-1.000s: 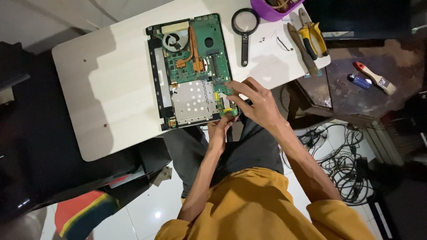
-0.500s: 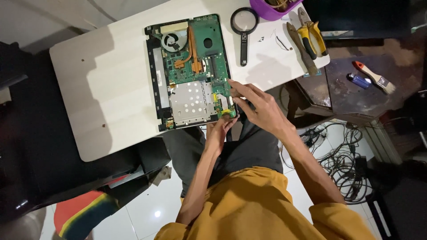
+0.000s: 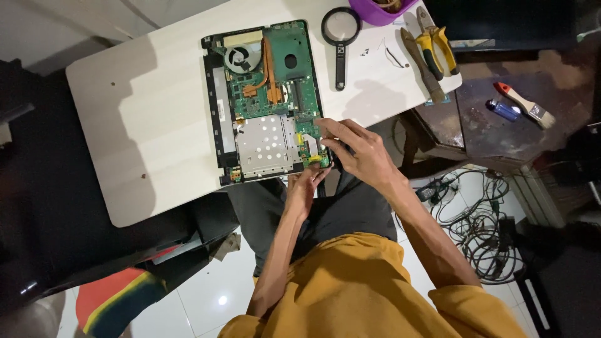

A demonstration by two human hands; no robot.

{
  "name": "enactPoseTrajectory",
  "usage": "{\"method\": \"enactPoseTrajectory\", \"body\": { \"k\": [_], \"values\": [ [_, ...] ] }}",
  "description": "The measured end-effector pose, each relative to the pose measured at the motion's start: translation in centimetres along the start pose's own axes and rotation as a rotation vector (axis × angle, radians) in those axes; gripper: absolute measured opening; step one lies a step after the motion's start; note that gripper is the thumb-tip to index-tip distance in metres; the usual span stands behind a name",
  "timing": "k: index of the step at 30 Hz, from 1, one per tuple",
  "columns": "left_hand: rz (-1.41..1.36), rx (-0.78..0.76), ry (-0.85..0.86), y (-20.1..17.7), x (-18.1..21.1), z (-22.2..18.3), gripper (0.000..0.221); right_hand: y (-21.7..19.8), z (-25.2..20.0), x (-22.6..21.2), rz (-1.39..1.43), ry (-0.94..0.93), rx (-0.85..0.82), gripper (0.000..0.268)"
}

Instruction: The person works on a disassembled laptop motherboard placed on a white table, using a screwdriver to unscrew and reposition components and handling small parts by hand. They rotate the motherboard, pick up and set down small screws and connectors, and use pliers from the table during the repair.

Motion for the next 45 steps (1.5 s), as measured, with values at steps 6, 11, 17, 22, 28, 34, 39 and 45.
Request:
{"method": "enactPoseTrajectory", "body": {
  "k": [6, 11, 17, 22, 28, 34, 39, 45],
  "values": [
    [0.174, -0.061, -0.111, -3.8, -2.1, 2.2, 0.021, 0.2, -0.7, 1.6, -0.014, 0.022, 0.026, 0.041],
    [0.210, -0.042, -0.203, -2.9, -1.2, 1.9, 0.016, -0.1, -0.8, 1.8, -0.050, 0.066, 0.048, 0.049],
    [0.108, 0.072, -0.219, -1.5, 0.2, 0.8, 0.017, -1.2, -1.5, 6.2, 0.109, 0.152, 0.097, 0.063],
    [0.090, 0.097, -0.145, -3.6, -0.3, 1.3, 0.019, -3.3, -2.4, 8.9, -0.012, 0.283, 0.083, 0.042],
    [0.143, 0.041, -0.133, 1.5, 4.0, -0.9, 0.008, 1.0, -7.3, 10.9, -0.012, 0.665, -0.088, 0.012],
    [0.207, 0.026, -0.156, -0.5, 2.1, -0.3, 0.010, 3.9, -8.4, 9.0, 0.393, 0.887, 0.026, 0.022],
    [0.187, 0.004, -0.131, 2.7, 4.9, -1.8, 0.025, 5.5, -11.2, 10.4, 0.592, 1.111, 0.129, 0.015],
    [0.253, -0.012, -0.010, 2.7, 6.7, -2.2, 0.022, 5.6, -10.1, 8.5, 0.713, 1.115, 0.160, 0.016]
  ]
}}
Point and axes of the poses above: each hand's wrist, its own z-axis towards the middle knuckle, its own y-axis out of the palm, x = y × z, the point moved 7 cm from there along z, towards the middle knuckle, and after that the axes turned 1 degree about -z, right-handed, at the moved point
